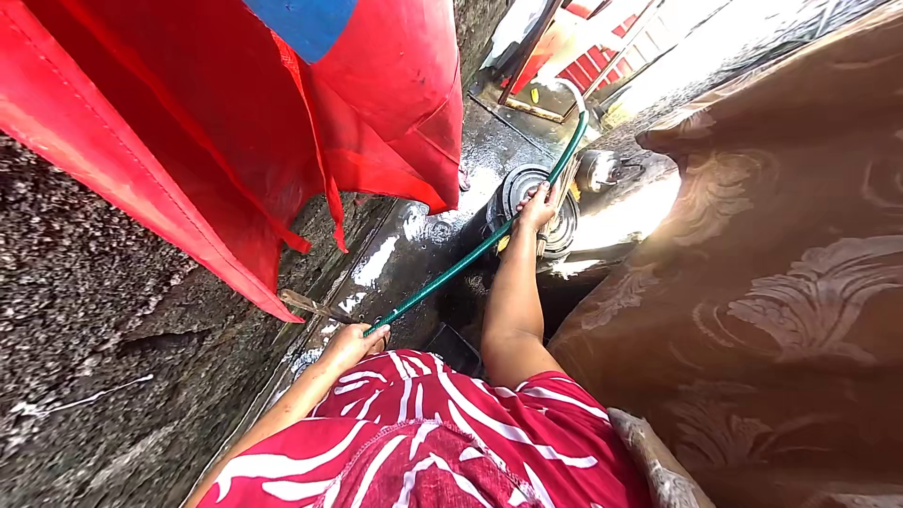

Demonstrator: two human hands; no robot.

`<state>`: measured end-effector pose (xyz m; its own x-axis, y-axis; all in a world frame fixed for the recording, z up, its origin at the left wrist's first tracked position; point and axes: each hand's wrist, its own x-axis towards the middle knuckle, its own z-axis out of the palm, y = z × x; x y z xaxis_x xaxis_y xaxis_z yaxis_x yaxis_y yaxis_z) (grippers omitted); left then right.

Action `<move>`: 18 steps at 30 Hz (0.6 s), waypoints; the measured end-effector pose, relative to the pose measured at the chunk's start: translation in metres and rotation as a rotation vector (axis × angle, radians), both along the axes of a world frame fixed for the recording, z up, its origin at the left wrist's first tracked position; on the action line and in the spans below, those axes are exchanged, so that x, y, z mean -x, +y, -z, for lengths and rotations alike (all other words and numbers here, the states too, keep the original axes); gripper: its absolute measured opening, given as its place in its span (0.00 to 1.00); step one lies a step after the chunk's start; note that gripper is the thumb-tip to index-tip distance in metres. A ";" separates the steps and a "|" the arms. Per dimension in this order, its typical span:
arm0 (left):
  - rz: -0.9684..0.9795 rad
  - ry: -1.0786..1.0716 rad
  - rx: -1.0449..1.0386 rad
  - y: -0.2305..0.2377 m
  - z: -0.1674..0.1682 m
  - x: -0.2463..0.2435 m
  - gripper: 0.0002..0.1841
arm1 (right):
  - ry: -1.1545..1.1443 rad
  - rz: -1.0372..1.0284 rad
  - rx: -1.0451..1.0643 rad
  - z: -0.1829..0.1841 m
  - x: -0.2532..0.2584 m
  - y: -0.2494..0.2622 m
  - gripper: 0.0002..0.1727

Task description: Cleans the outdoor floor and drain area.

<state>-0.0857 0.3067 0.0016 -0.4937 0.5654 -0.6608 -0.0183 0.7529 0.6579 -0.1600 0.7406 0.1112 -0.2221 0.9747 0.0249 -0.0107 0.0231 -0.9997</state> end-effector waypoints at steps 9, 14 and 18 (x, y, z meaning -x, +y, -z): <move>0.003 0.005 0.002 0.000 0.001 0.000 0.35 | -0.019 0.006 -0.004 -0.003 -0.001 -0.002 0.26; -0.001 -0.005 0.016 0.000 -0.001 0.002 0.35 | -0.011 0.011 -0.045 -0.006 0.003 -0.006 0.27; -0.010 -0.012 0.025 0.000 -0.004 0.003 0.35 | -0.002 0.042 -0.055 -0.006 0.008 -0.009 0.27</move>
